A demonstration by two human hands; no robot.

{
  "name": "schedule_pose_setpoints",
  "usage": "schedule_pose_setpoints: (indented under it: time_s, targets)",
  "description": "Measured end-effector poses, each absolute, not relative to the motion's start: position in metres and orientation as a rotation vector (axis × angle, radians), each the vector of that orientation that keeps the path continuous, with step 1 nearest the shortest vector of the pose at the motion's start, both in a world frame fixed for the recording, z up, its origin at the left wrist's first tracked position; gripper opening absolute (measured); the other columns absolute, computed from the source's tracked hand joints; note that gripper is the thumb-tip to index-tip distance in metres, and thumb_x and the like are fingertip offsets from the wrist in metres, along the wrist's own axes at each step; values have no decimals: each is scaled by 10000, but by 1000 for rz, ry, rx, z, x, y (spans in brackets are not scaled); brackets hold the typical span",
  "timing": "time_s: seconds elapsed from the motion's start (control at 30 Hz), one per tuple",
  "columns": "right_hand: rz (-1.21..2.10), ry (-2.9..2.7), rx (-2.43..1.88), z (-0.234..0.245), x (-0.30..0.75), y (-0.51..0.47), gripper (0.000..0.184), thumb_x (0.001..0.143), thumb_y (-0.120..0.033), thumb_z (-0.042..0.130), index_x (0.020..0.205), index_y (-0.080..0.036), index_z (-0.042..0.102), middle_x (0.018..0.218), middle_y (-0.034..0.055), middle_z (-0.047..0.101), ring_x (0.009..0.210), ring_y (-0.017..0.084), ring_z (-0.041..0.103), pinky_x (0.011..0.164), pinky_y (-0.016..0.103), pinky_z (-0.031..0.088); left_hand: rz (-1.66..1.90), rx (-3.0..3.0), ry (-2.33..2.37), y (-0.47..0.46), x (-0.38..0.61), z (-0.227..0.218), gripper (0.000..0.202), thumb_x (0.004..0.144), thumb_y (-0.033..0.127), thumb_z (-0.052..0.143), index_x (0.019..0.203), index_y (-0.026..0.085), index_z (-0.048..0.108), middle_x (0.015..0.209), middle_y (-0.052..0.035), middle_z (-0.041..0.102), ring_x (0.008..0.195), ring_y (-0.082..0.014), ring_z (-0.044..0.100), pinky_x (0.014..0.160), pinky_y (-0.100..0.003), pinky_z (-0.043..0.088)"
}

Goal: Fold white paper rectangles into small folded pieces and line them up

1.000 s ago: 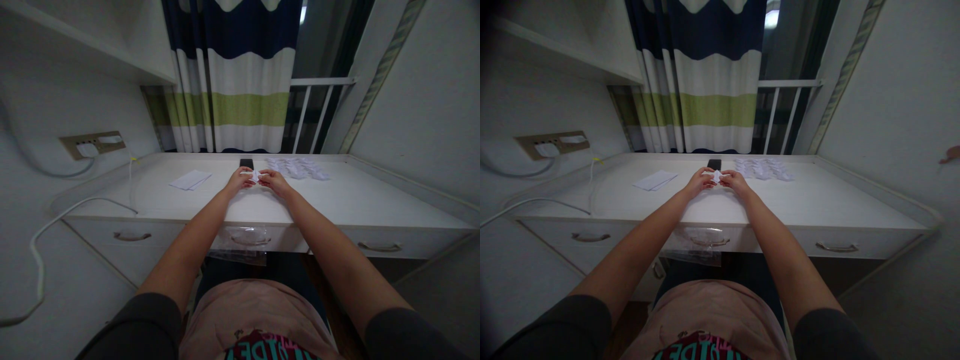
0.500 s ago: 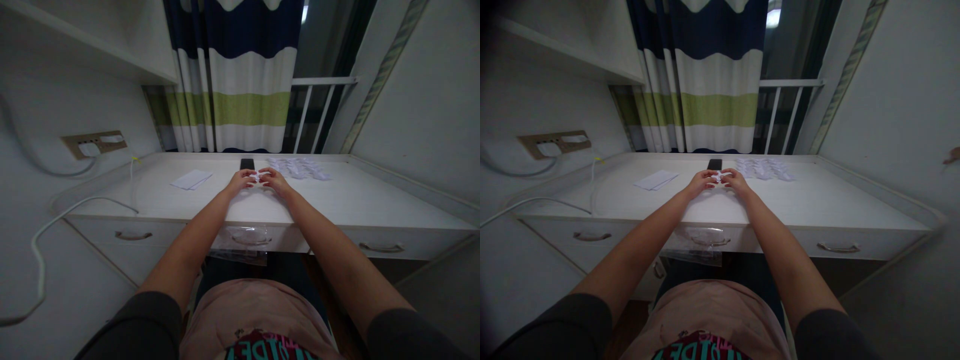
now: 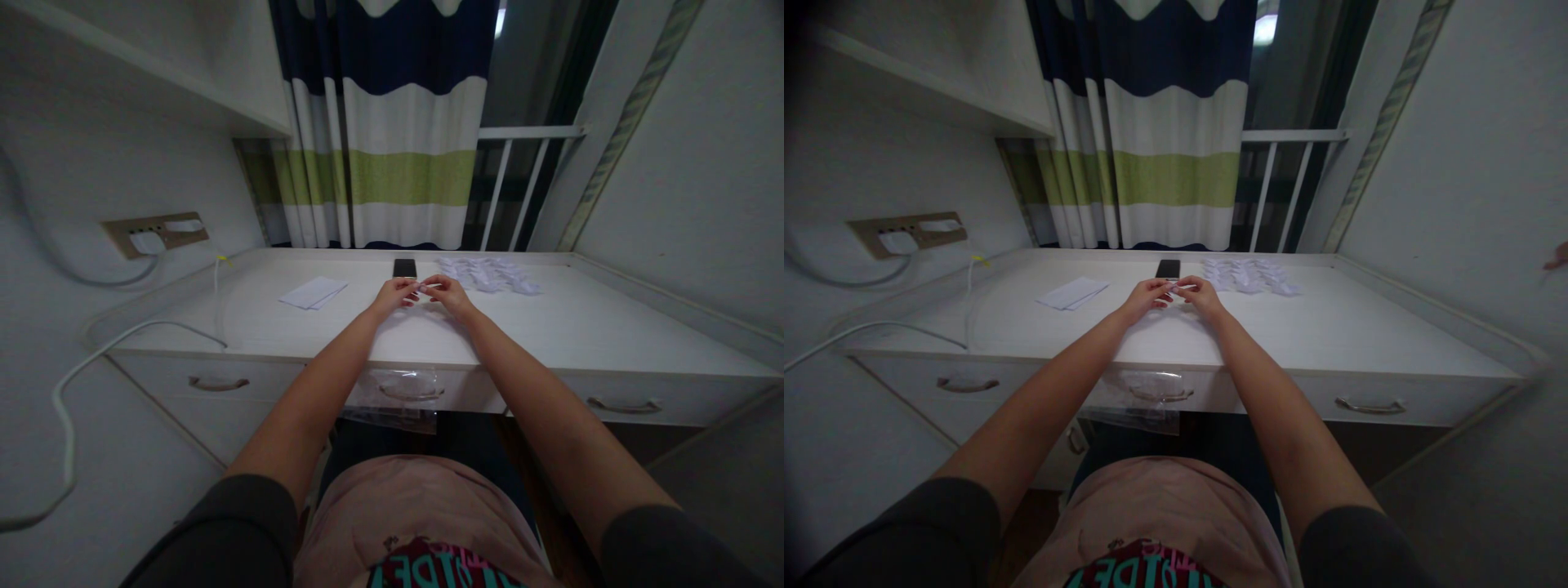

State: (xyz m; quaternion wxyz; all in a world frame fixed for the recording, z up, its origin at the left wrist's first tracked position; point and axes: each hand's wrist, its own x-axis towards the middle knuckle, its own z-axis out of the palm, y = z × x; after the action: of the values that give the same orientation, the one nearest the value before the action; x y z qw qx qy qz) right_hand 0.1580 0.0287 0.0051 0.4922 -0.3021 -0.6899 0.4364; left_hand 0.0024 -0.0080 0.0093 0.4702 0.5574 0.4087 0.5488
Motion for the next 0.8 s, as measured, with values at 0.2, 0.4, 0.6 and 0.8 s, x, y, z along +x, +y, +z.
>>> schedule_pose_setpoints:
  time_s: [0.2,0.4,0.6,0.8]
  targets:
    - [865,-1740,-715,5,157,32,309,538,-448,742,678,-197,629,744,18,639,699,150,561,676,287,459,1316,1365,969,-11,3,10,245,668,327,713,780,138,605,787,-38,651,675,-109,607,654,-246,459]
    - [768,-1779,-719,3,156,33,318,553,-499,723,644,-209,632,720,26,631,702,165,562,699,301,454,1325,1307,930,-12,2,10,228,657,263,724,800,129,607,771,-41,654,693,-123,626,710,-279,471]
    - [693,-1817,-737,0,157,35,325,586,-521,697,646,-209,632,718,27,625,687,163,554,682,303,450,1326,1288,933,-14,3,12,148,678,178,693,773,121,594,718,-31,644,654,-120,623,714,-292,477]
    - [666,-1848,-735,3,157,31,267,617,-461,696,686,-211,637,763,32,624,697,159,540,676,295,434,1322,1273,972,-19,6,17,25,743,92,598,744,117,595,681,-27,635,631,-113,608,721,-300,471]
